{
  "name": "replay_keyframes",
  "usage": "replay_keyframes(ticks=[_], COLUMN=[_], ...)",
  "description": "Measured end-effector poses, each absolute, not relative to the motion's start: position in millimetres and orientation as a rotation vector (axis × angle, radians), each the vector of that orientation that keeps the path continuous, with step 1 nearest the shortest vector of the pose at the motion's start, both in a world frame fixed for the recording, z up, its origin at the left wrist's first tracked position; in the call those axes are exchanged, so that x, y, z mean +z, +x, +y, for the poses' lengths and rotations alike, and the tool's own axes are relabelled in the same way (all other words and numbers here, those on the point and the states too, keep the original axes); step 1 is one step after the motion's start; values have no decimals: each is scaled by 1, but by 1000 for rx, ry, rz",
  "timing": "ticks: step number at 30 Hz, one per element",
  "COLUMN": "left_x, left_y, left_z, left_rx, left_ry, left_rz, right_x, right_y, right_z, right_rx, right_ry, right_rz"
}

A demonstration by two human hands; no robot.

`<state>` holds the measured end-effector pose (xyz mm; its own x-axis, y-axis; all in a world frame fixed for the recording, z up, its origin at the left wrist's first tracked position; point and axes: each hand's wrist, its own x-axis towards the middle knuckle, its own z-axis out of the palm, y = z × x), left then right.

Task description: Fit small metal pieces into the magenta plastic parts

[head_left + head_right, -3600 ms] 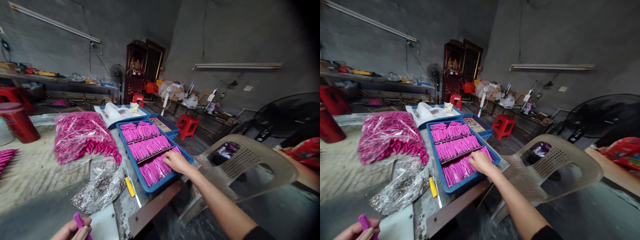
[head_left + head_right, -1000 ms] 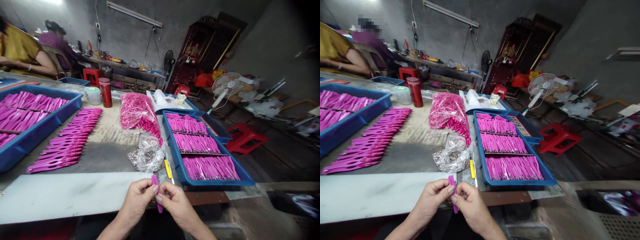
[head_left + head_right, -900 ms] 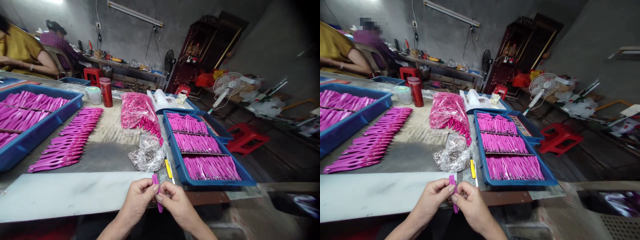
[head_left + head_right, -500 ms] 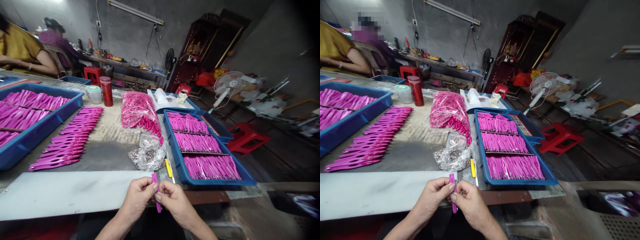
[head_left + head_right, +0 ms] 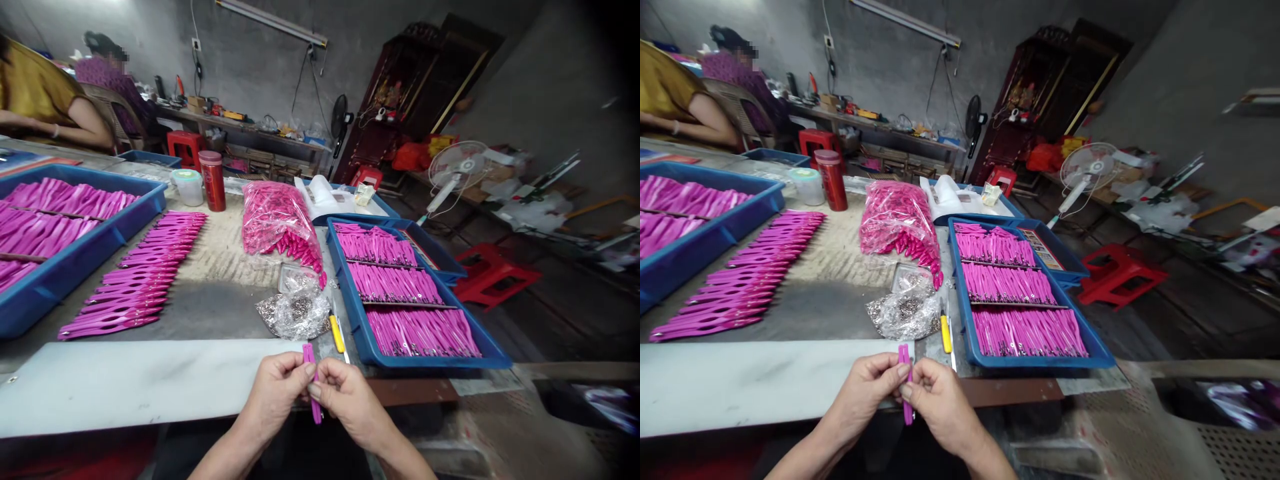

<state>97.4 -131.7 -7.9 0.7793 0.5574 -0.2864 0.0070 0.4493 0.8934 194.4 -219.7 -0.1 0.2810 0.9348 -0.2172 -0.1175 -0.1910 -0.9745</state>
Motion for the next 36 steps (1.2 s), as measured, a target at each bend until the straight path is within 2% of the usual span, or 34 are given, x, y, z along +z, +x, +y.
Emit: replay_keyframes(ticks=[36], left_x=[-3], left_y=[105], left_z=[-120], left_rx=[413], left_ry=[981], left_rz=[674], right_x=[2], right_y=[206], right_z=[-205], right_rx=[1245], right_ry=[-1440], right_rz=[-763])
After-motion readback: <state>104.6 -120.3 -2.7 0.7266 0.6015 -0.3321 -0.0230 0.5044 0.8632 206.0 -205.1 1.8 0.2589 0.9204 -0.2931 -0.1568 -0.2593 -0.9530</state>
